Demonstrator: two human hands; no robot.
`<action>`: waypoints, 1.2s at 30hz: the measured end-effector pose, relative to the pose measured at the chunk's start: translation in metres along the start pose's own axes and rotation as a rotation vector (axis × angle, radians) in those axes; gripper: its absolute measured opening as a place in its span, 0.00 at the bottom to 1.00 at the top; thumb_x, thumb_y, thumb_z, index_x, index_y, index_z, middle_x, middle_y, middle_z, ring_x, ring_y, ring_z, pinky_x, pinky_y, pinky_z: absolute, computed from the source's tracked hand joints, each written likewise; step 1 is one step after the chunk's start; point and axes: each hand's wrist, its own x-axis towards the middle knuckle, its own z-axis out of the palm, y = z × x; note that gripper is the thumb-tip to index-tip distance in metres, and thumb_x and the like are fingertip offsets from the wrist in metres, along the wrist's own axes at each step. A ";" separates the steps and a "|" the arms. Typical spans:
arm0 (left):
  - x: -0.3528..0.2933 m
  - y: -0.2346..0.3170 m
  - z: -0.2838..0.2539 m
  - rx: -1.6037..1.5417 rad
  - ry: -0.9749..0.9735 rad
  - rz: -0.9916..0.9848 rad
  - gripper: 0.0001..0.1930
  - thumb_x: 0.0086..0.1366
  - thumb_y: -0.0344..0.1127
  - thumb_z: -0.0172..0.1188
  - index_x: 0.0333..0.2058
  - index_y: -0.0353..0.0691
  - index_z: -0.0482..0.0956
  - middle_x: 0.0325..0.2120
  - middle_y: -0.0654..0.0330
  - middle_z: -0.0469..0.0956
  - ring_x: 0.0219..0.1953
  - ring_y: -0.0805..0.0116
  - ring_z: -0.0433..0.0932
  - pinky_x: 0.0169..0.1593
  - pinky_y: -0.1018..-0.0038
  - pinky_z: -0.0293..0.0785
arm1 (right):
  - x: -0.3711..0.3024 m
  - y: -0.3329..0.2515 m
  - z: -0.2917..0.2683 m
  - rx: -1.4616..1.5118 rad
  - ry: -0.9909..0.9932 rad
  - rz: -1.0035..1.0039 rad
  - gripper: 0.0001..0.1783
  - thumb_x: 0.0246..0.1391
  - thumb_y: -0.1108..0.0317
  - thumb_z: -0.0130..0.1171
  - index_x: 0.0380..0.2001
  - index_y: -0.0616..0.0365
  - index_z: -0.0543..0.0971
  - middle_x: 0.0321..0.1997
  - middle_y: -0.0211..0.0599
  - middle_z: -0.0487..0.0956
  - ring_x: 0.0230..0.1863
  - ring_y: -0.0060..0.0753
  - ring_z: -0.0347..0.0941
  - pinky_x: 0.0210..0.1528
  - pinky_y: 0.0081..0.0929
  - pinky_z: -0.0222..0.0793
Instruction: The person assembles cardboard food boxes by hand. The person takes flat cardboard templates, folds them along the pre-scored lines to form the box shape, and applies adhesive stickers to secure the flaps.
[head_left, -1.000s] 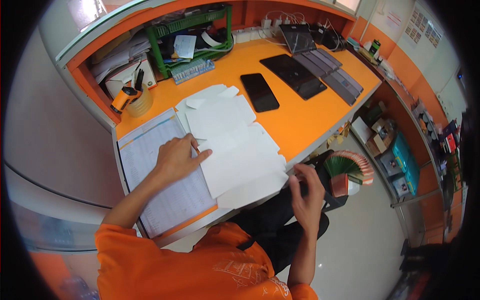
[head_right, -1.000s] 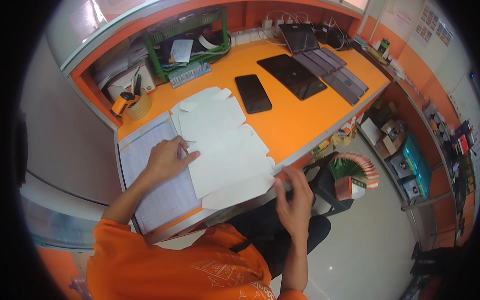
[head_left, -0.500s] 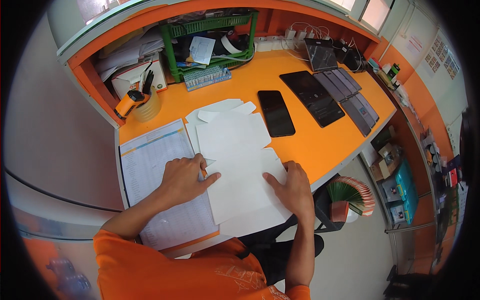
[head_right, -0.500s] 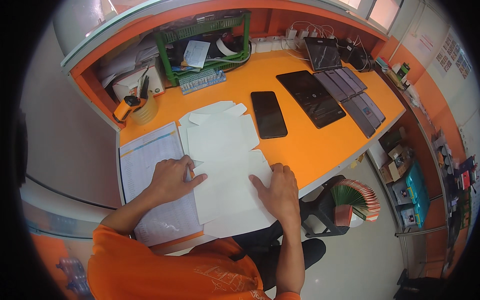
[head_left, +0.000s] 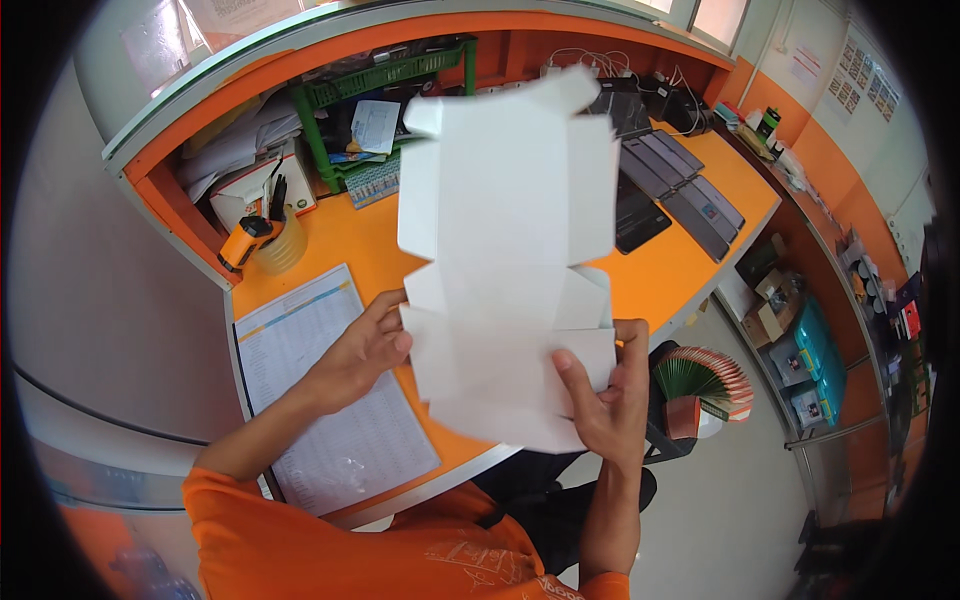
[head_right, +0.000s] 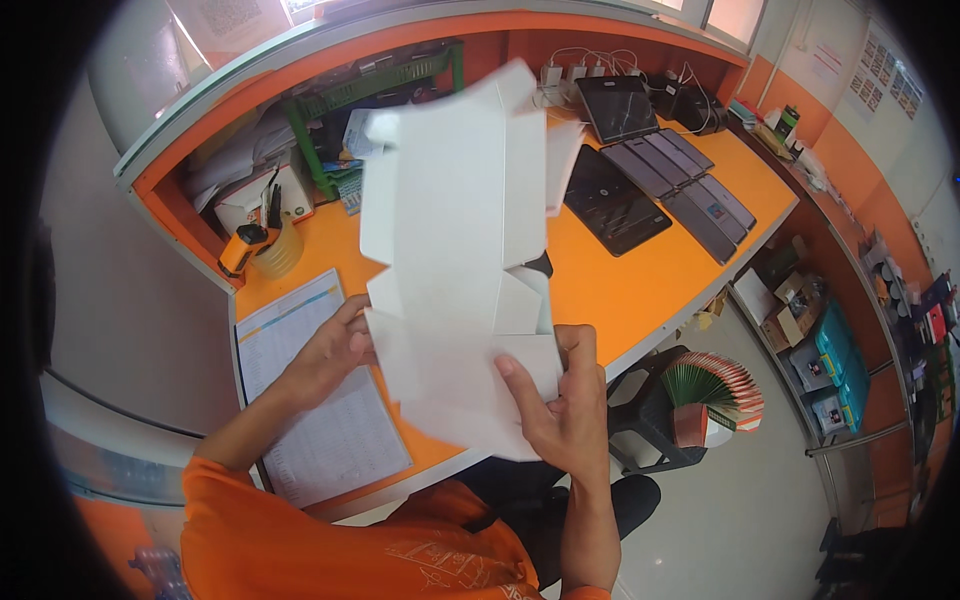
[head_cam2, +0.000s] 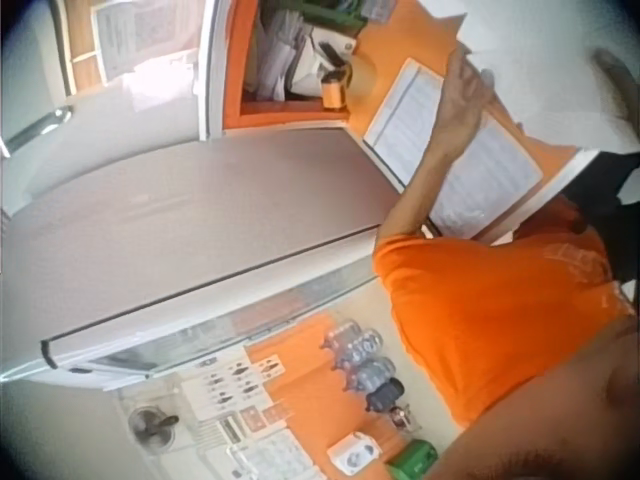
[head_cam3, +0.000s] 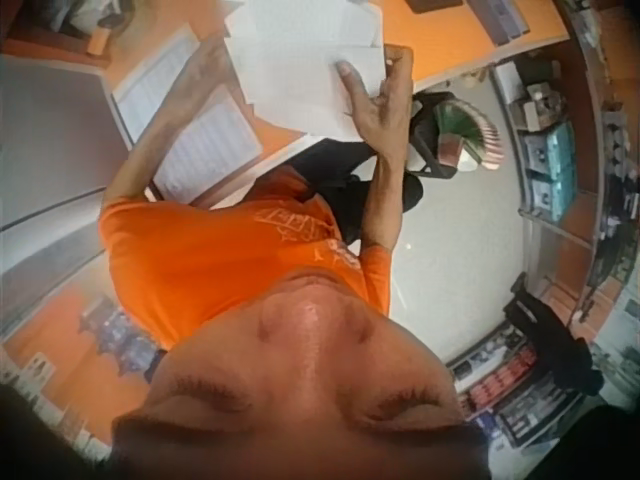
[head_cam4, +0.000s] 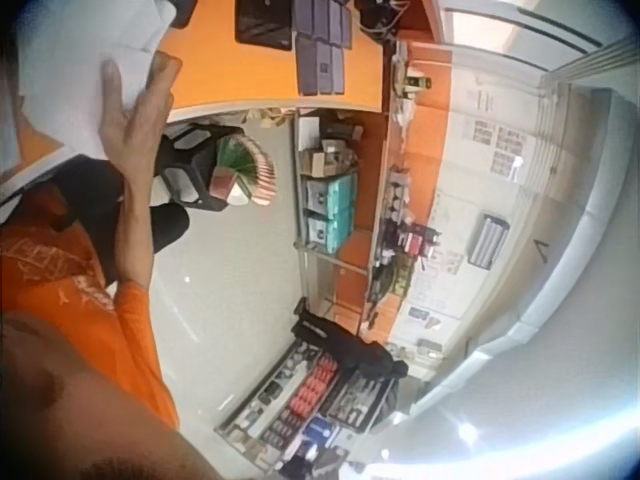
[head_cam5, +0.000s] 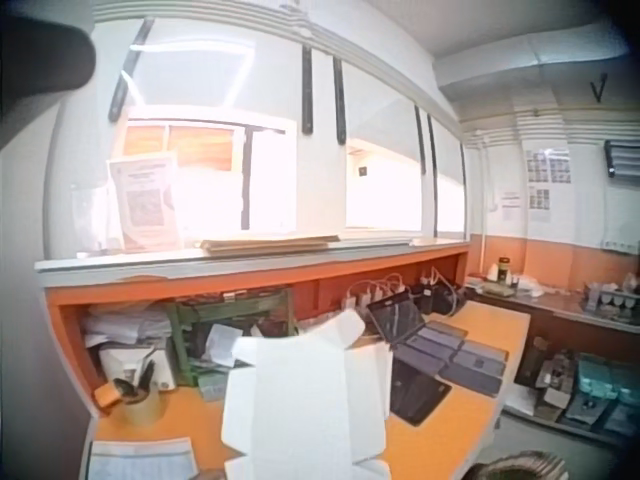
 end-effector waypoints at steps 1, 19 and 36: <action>0.006 0.008 0.006 -0.001 -0.044 0.043 0.27 0.69 0.31 0.59 0.60 0.36 0.56 0.54 0.52 0.68 0.58 0.66 0.69 0.60 0.69 0.67 | 0.000 0.004 -0.001 -0.006 0.005 -0.006 0.18 0.57 0.73 0.65 0.42 0.63 0.66 0.34 0.42 0.78 0.32 0.29 0.76 0.40 0.26 0.72; 0.058 -0.069 -0.005 -0.397 -0.365 0.490 0.14 0.67 0.35 0.60 0.46 0.38 0.68 0.45 0.42 0.73 0.49 0.47 0.77 0.53 0.53 0.76 | 0.021 0.077 0.013 0.074 0.004 -0.165 0.20 0.52 0.70 0.65 0.47 0.59 0.69 0.46 0.44 0.80 0.44 0.33 0.78 0.43 0.29 0.75; 0.041 -0.052 -0.002 0.309 0.109 0.310 0.15 0.70 0.32 0.59 0.50 0.30 0.71 0.42 0.59 0.79 0.46 0.71 0.77 0.51 0.76 0.72 | 0.022 0.067 0.022 -0.013 0.012 -0.136 0.17 0.56 0.72 0.65 0.46 0.67 0.74 0.36 0.46 0.85 0.33 0.39 0.81 0.39 0.27 0.73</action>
